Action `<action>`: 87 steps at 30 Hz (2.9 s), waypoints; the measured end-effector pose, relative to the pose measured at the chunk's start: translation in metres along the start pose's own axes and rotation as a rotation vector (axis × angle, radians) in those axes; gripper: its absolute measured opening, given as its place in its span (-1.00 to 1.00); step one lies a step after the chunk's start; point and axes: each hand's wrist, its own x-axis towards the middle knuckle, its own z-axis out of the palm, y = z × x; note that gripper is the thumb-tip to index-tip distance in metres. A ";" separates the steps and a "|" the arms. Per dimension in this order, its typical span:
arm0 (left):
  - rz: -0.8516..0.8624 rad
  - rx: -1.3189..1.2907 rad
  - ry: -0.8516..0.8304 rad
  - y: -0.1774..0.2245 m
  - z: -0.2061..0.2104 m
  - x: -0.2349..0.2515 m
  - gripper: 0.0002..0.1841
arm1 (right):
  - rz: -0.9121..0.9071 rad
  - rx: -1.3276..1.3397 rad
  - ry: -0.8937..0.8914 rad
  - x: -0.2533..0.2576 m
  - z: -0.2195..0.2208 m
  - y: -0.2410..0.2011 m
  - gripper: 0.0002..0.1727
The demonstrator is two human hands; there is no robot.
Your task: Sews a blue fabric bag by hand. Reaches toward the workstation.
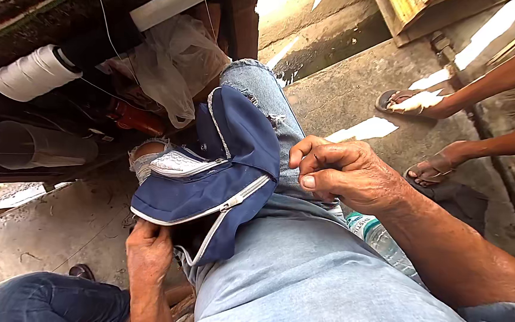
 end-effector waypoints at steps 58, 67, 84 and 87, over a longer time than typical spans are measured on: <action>-0.184 -0.179 -0.255 0.111 0.035 0.016 -0.79 | -0.367 -0.738 -0.050 0.027 0.028 -0.021 -0.80; -0.034 -0.387 -0.298 0.108 0.040 0.014 -0.88 | -0.327 -1.016 -0.118 0.027 0.024 -0.033 -0.78; 0.194 0.116 -0.577 0.120 0.045 0.012 -0.75 | -0.320 -1.327 -0.202 0.031 0.030 -0.017 -0.87; 0.158 0.120 -0.603 0.121 0.046 0.014 -0.73 | -0.310 -1.355 -0.185 0.033 0.033 -0.011 -0.86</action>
